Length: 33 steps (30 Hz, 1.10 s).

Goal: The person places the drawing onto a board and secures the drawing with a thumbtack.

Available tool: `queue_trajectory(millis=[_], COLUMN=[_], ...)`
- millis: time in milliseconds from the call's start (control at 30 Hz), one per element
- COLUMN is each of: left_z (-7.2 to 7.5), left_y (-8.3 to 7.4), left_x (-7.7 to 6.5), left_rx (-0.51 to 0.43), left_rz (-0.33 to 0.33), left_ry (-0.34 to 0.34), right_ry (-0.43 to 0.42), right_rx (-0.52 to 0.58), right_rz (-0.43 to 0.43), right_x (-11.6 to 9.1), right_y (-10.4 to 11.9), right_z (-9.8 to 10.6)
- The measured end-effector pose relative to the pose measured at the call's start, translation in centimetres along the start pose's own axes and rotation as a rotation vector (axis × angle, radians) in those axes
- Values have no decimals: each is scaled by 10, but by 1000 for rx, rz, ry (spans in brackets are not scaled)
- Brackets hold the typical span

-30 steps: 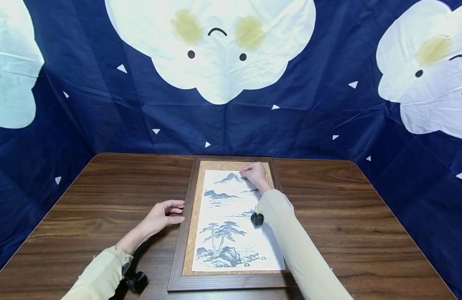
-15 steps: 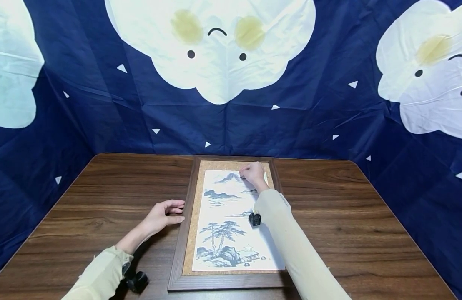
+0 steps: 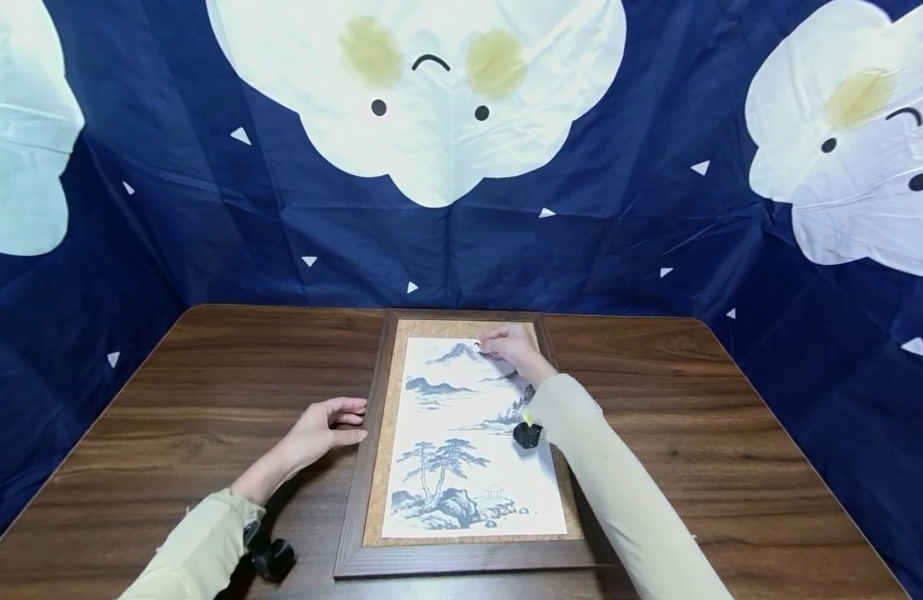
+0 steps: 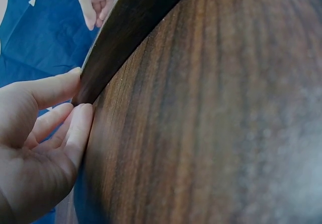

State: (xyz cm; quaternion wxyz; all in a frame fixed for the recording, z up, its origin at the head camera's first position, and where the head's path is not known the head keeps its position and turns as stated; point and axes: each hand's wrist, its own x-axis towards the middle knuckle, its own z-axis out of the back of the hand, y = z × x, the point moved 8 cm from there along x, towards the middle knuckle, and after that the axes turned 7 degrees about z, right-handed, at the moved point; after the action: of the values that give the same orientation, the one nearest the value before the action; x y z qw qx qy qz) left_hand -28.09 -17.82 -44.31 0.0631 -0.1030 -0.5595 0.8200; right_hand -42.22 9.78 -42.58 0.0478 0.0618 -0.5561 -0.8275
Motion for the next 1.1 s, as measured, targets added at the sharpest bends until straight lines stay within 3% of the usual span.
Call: queue_trajectory(millis=[133, 500, 767, 933, 1100], left_z=[0, -1, 0, 0, 0], left_y=[-1, -2, -3, -3, -3], left_x=[0, 0, -1, -1, -1], left_rx=[-2, 20, 35, 43, 40], left_rz=[5, 10, -12, -11, -4], left_ry=[3, 11, 6, 11, 15], right_ry=[53, 67, 34, -30, -76], right_rx=[18, -18, 47, -16, -26], right_rz=[24, 201, 269, 357, 395], right_x=[-9, -51, -82, -99, -105], right_y=[3, 10, -1, -4, -31], right_z=[8, 55, 93, 121, 149])
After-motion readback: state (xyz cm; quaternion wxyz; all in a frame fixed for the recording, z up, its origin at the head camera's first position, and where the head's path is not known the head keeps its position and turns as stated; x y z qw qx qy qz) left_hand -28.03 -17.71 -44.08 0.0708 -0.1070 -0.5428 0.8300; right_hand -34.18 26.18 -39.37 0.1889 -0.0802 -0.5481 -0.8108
